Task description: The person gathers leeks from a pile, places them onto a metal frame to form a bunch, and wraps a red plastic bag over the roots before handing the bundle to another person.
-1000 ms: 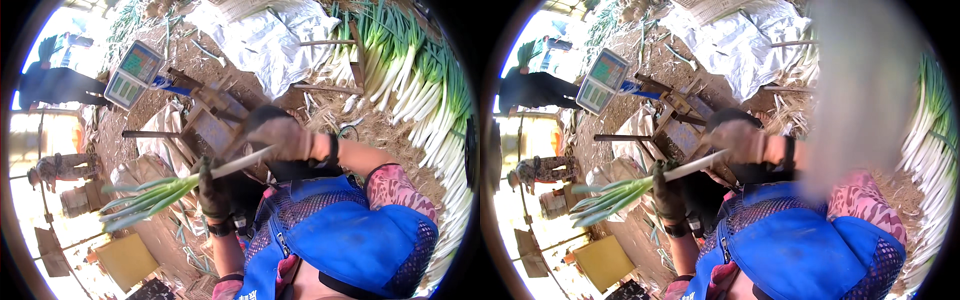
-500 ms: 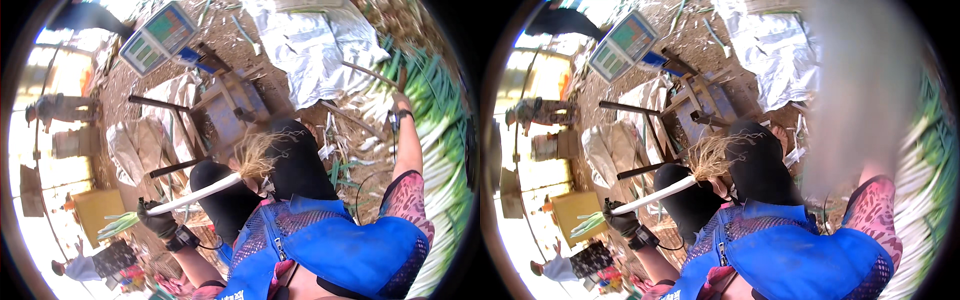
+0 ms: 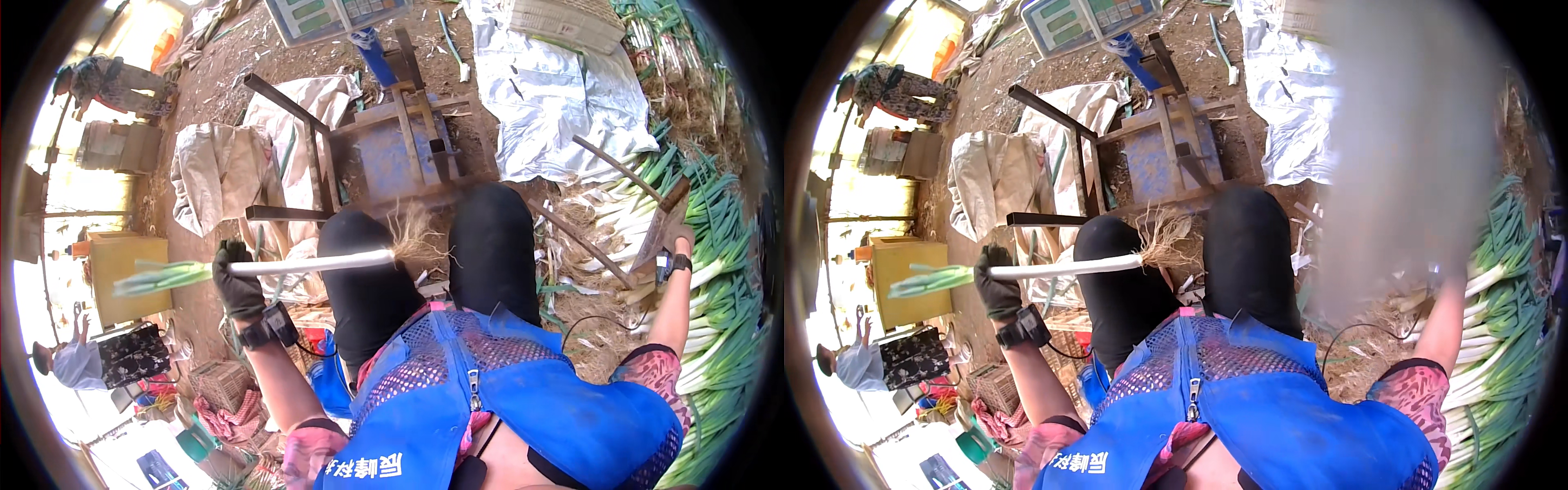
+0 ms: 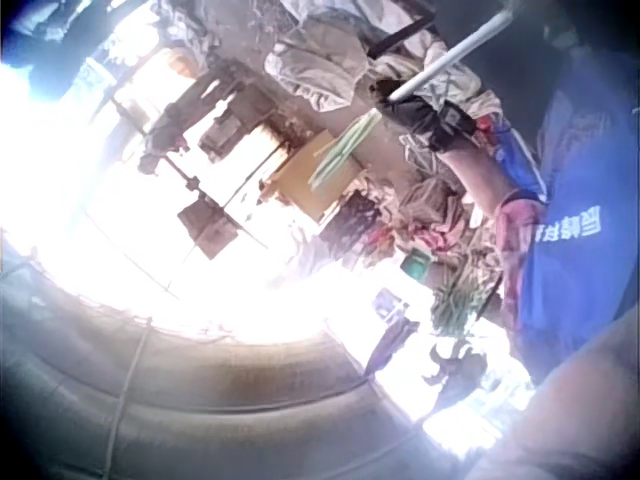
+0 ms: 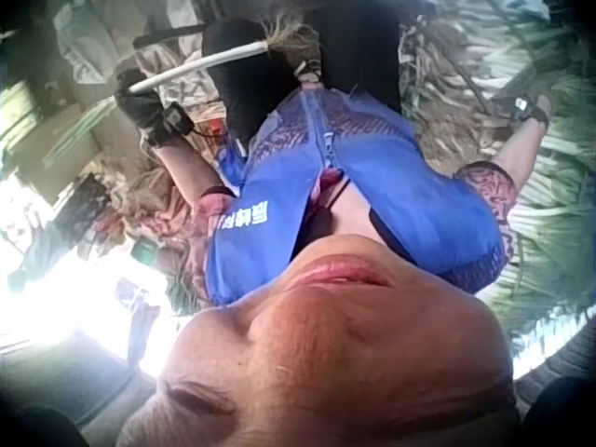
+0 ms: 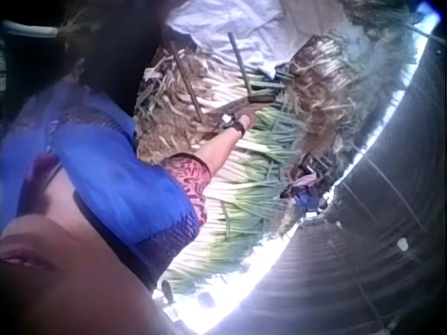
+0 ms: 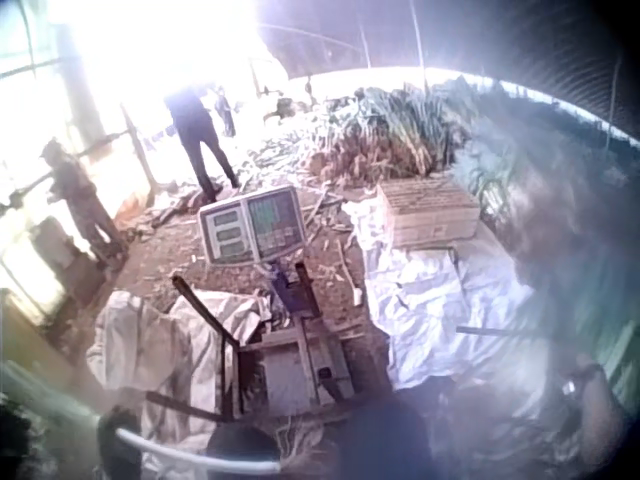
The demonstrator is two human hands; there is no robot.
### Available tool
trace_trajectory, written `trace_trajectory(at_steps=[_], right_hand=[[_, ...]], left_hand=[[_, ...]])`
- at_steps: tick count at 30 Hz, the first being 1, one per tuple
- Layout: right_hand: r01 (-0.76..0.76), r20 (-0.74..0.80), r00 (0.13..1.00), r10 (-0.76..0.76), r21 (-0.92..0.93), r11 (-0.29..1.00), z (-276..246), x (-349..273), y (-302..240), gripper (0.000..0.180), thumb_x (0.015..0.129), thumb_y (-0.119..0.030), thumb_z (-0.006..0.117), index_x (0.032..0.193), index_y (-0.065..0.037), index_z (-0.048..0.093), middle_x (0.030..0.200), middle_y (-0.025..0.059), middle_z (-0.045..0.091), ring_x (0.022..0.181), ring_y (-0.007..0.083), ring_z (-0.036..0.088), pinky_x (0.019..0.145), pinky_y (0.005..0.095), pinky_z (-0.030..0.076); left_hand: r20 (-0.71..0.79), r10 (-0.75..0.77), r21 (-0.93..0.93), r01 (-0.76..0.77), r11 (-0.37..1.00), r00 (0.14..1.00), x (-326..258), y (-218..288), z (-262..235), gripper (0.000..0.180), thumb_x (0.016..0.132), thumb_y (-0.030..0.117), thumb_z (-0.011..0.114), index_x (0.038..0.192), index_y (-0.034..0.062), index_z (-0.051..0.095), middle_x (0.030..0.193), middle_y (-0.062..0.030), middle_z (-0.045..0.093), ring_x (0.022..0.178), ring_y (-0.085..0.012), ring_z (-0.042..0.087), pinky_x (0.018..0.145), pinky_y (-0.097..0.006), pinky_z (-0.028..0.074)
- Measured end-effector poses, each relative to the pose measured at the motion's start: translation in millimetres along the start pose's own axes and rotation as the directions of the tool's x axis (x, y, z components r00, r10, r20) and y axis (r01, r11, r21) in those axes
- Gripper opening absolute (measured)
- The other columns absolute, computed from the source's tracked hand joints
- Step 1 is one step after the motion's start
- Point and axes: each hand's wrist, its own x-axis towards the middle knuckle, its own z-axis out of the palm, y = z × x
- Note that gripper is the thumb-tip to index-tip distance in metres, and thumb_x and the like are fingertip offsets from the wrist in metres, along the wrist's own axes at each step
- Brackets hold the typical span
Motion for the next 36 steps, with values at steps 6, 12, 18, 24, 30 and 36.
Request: trace_trajectory(at_steps=[6, 12, 18, 24, 30, 36], right_hand=[[0.017, -0.105, 0.994, -0.024, -0.073, 0.997, -38.6, -32.1, -0.1, 0.06, 0.087, -0.049, 0.051, 0.108, 0.005, 0.065, 0.104, 0.0253, 0.066, 0.096, 0.0408, 0.063, 0.08, 0.0441, 0.048], [0.165, -0.2, 0.965, -0.172, -0.05, 0.985, -11.8, -56.2, -103.4, 0.055, 0.084, -0.043, 0.054, 0.11, 0.004, 0.064, 0.104, 0.0264, 0.065, 0.098, 0.0422, 0.061, 0.083, 0.0439, 0.046], [0.251, -0.15, 0.953, -0.264, -0.102, 0.963, -3.3, -32.8, -151.6, 0.047, 0.083, -0.037, 0.055, 0.113, -0.002, 0.064, 0.107, 0.0245, 0.065, 0.1, 0.0406, 0.061, 0.085, 0.0416, 0.045], [0.382, -0.124, 0.918, -0.376, 0.031, 0.924, 8.0, -42.3, -197.6, 0.046, 0.084, -0.034, 0.057, 0.116, -0.002, 0.064, 0.106, 0.0188, 0.069, 0.096, 0.0316, 0.065, 0.085, 0.0354, 0.046], [0.345, -0.021, 0.933, -0.359, 0.342, 0.874, 23.3, -35.0, -202.5, 0.046, 0.084, -0.03, 0.061, 0.119, 0.001, 0.064, 0.106, 0.0081, 0.071, 0.092, 0.0138, 0.062, 0.085, 0.0286, 0.046], [0.481, -0.1, 0.875, -0.473, 0.079, 0.873, 18.3, -38.0, -244.8, 0.047, 0.085, -0.033, 0.061, 0.12, -0.001, 0.063, 0.108, 0.0152, 0.07, 0.095, 0.0233, 0.065, 0.086, 0.0323, 0.047]], left_hand=[[0.112, -0.199, 0.145, 0.182, 0.972, 0.974, 38.0, -34.4, 15.3, 0.047, 0.09, 0.02, 0.059, 0.135, 0.0099, 0.05, 0.107, -0.0041, 0.062, 0.097, -0.0153, 0.06, 0.089, -0.032, 0.05], [0.238, -0.264, 0.147, 0.234, 0.961, 0.935, 63.6, -45.5, 12.6, 0.026, 0.089, 0.018, 0.058, 0.114, 0.0106, 0.061, 0.098, 0.0015, 0.063, 0.094, -0.0124, 0.061, 0.089, -0.031, 0.049], [0.206, -0.303, 0.175, 0.27, 0.947, 0.93, 50.0, -48.1, 28.8, 0.046, 0.09, 0.035, 0.061, 0.132, 0.0173, 0.056, 0.102, 0.0018, 0.065, 0.091, -0.0152, 0.063, 0.081, -0.036, 0.053], [0.259, -0.278, 0.154, 0.244, 0.957, 0.925, 50.9, -43.6, 17.7, 0.043, 0.093, 0.032, 0.058, 0.132, 0.0129, 0.054, 0.107, -0.0036, 0.066, 0.102, -0.0219, 0.064, 0.091, -0.042, 0.051], [0.156, -0.309, 0.223, 0.271, 0.936, 0.938, 43.2, -43.3, 35.1, 0.046, 0.094, 0.031, 0.055, 0.136, 0.0132, 0.051, 0.109, -0.0014, 0.066, 0.103, -0.0165, 0.062, 0.09, -0.037, 0.05], [0.229, -0.206, 0.187, 0.165, 0.968, 0.951, 50.7, -43.8, 22.3, 0.042, 0.095, 0.025, 0.057, 0.131, 0.003, 0.052, 0.123, -0.01, 0.059, 0.111, -0.0244, 0.06, 0.093, -0.041, 0.053]])
